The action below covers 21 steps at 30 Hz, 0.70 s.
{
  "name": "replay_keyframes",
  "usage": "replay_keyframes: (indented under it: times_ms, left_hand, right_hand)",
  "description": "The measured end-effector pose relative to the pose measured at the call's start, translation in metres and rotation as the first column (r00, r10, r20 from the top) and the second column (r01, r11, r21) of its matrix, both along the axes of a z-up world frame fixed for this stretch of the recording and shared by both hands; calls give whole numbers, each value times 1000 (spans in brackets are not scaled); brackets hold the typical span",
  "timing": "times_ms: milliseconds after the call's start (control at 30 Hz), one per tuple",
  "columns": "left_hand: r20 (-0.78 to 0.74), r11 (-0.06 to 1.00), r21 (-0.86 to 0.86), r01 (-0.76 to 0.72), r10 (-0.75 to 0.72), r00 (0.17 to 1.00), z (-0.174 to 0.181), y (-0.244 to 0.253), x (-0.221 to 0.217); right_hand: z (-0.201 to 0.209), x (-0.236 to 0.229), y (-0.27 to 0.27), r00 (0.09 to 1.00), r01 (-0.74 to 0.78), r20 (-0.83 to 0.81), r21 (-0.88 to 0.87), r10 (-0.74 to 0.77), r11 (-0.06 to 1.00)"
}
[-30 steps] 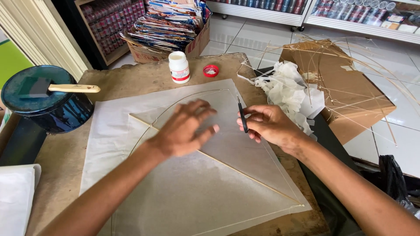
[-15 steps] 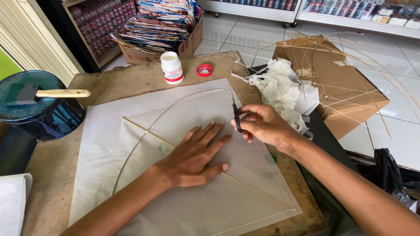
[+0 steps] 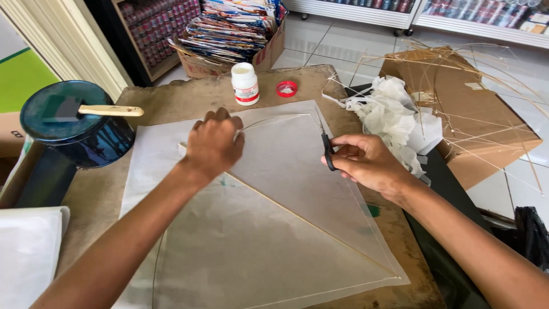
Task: Trimming excess paper from the edges of a kite frame using scissors
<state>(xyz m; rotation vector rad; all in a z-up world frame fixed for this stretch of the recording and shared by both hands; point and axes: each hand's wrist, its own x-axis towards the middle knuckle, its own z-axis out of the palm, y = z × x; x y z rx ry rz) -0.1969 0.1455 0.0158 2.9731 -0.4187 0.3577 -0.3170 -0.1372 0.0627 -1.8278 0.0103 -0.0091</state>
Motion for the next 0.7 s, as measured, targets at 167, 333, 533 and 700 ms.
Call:
replay_keyframes:
  times_ms: [167,333,533,700]
  left_hand:
    - [-19,998,-18,-62,61,998,-13,19,15]
    - [26,1000,-4,26,-26,999,-15,20,5]
    - [215,992,-35,122,-112,970,-14,8,-10]
    - [65,978,-111,175,-169,983,-1,2,-32]
  right_hand:
    - [-11,9,-11,1000,17,26,-18,-17,1000]
    - [-21,15,-15,998,32,49,-13,-32,999]
    - [-17,10,-13,997,15,75,7,-16,1000]
    - [-14,5,-5,998,5,67,14,-6,1000]
